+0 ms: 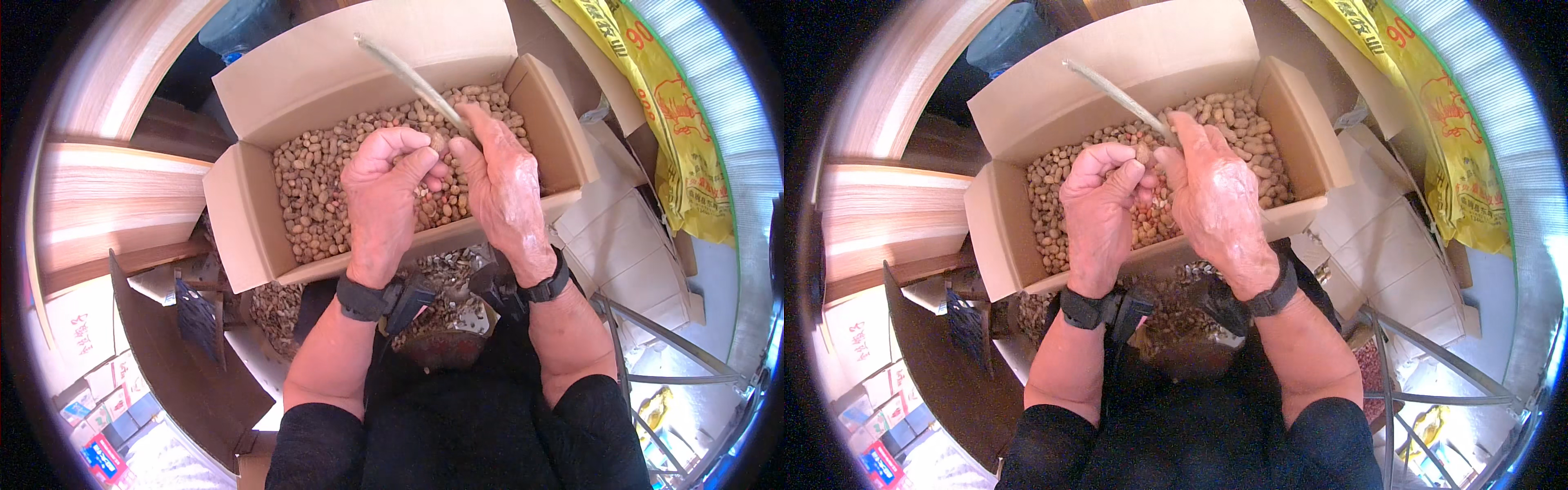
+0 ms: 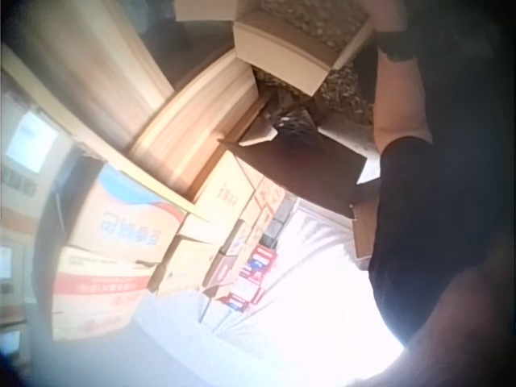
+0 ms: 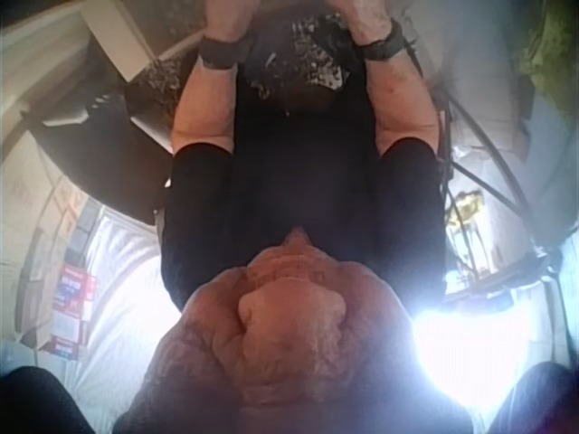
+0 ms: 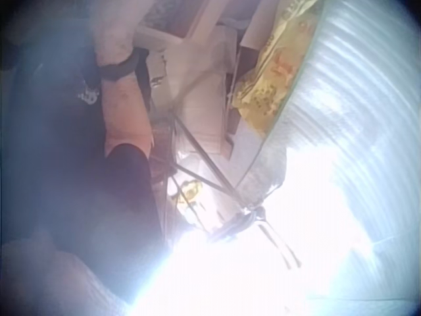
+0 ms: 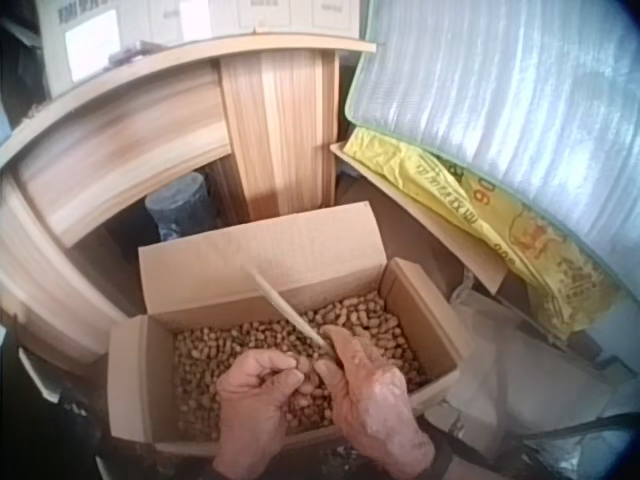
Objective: Cracking and processing nuts using a nutcracker tool.
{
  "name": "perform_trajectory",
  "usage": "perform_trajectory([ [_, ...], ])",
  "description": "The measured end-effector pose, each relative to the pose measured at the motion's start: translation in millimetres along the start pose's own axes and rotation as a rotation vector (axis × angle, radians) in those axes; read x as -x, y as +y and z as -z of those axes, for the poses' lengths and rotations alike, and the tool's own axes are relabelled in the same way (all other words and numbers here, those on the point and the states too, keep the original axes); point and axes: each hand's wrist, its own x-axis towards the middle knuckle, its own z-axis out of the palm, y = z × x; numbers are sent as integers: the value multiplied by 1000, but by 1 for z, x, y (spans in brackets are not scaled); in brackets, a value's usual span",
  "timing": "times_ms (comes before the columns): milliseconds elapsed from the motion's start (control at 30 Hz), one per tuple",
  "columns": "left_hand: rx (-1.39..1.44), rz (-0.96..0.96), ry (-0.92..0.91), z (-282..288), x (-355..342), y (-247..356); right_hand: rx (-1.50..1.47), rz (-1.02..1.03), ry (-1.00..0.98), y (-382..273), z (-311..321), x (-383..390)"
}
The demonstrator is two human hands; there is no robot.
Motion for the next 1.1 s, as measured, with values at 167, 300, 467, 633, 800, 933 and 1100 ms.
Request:
perform_trajectory([
  [167,-58,-52,-2,2,-1,-2,-147,26,20,-2,1,6],
  [300,-10,-66,-22,2,-1,-4,-233,20,-47,-3,7,7],
  [467,45,-21,-99,7,-3,-2,-327,-29,-127,-8,9,9],
  [633,28,20,-132,8,-5,-1,-315,42,-85,-6,9,9],
  [800,-2,16,-138,6,-5,0,-438,-146,-121,-9,10,9],
  [933,-22,98,-69,0,-3,5,-749,-525,-240,-8,15,6],
  [1100,-55,123,-101,3,-3,3,-783,-519,-235,-9,16,7],
])
